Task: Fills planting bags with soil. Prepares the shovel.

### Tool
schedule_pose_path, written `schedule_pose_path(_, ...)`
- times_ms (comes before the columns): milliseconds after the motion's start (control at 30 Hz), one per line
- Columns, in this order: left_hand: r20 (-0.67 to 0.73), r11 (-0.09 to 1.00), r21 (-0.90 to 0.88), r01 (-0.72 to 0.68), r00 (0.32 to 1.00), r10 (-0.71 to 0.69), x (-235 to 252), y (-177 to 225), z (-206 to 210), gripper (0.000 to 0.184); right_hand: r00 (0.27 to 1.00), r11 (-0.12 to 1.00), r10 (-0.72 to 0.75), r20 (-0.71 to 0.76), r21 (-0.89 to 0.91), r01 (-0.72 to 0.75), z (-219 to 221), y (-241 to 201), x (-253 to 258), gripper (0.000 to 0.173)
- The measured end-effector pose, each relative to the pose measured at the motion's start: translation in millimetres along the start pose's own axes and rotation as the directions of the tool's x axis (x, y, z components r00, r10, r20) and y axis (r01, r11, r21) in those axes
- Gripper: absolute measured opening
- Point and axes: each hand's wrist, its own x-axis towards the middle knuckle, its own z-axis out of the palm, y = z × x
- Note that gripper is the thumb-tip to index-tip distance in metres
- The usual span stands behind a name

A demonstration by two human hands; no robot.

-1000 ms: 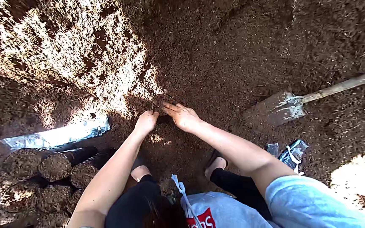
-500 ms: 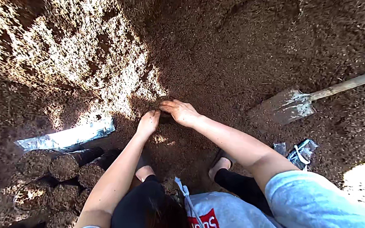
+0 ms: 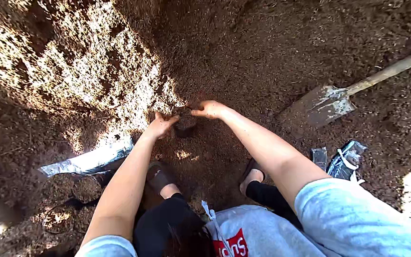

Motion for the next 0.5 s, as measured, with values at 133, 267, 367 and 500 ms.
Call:
schedule_pose_path(133,0.178,0.990,-0.038,0.133,0.976,-0.125,15.4,13.2,8.4,0.078,0.965,0.984,0.144,0.219,0.067,-0.162,11.2,3.6,12.4,0.070)
schedule_pose_path(267,0.139,0.994,0.096,0.052,0.988,-0.066,22.5,16.3,13.6,0.070,0.988,0.999,0.026,0.154,-0.026,-0.022,17.7,-9.7,18.6,0.058)
schedule_pose_path(367,0.125,0.989,0.141,0.032,0.991,-0.050,25.5,19.2,14.1,0.076,0.995,0.996,0.005,0.104,-0.087,0.004,21.8,-20.1,16.5,0.049)
schedule_pose_path(500,0.084,0.985,0.170,-0.019,0.996,0.005,27.3,14.4,13.9,0.075,0.985,0.983,-0.149,0.091,-0.090,0.157,14.8,-9.4,17.6,0.043)
